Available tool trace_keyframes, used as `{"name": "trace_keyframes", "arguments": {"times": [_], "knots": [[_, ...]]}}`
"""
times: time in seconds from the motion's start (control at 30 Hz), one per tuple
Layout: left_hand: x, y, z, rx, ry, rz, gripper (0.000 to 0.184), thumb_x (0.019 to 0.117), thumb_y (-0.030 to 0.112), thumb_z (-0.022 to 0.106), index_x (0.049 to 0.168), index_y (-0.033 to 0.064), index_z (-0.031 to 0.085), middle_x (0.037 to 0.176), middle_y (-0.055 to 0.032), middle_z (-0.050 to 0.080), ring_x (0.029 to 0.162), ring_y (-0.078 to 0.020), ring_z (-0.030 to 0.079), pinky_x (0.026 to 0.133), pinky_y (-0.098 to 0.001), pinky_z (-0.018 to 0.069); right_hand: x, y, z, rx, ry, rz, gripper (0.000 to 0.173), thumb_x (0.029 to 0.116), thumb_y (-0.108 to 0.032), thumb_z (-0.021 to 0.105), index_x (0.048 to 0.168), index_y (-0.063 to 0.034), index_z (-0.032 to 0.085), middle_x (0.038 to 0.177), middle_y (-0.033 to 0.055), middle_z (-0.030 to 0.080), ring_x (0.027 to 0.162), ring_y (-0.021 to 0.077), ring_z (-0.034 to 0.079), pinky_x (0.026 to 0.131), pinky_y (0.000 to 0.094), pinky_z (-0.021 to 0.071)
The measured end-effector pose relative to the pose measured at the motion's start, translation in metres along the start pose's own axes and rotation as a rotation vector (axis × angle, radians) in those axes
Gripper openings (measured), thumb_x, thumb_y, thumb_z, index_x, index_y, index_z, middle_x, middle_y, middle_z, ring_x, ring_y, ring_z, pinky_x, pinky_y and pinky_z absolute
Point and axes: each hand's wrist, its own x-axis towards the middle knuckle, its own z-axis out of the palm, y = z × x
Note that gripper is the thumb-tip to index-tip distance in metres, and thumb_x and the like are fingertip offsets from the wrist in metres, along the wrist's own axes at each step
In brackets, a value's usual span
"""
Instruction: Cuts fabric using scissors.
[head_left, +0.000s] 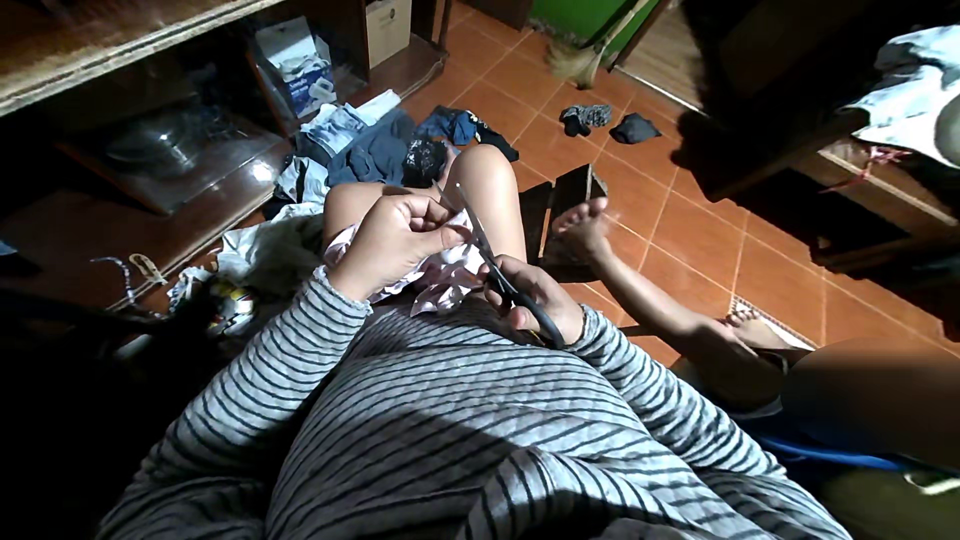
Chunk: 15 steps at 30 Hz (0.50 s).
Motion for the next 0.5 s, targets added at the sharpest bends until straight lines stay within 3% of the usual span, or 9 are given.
{"name": "trace_keyframes", "arguments": {"times": [0.23,0.5], "knots": [[0.0009,0.0023,-0.0016,-0.03,0.01,-0.068,0.01,0.0864,0.005,0.078,0.092,0.0026,0.07,0.077,0.0014,0.071,0.066,-0.0023,0.066,0.064,-0.0199,0.0571,-0.0022,0.0036,0.0041,0.035,0.067,-0.002,0.054,0.0844,-0.061,0.075,0.103,-0.0109,0.067,0.081,-0.0125,0.065,0.064,-0.0069,0.055,0.057,0.0139,0.047],[-0.0022,0.0058,0.0021,-0.065,-0.053,-0.11,0.011,0.0835,0.0,0.079,0.092,0.0007,0.071,0.077,-0.0007,0.072,0.066,-0.0039,0.066,0.064,-0.021,0.0574,0.0046,-0.0015,0.0031,0.031,0.007,0.004,0.065,0.0824,-0.068,0.072,0.11,-0.01,0.063,0.081,-0.0113,0.062,0.067,-0.0043,0.055,0.059,0.015,0.0475]]}}
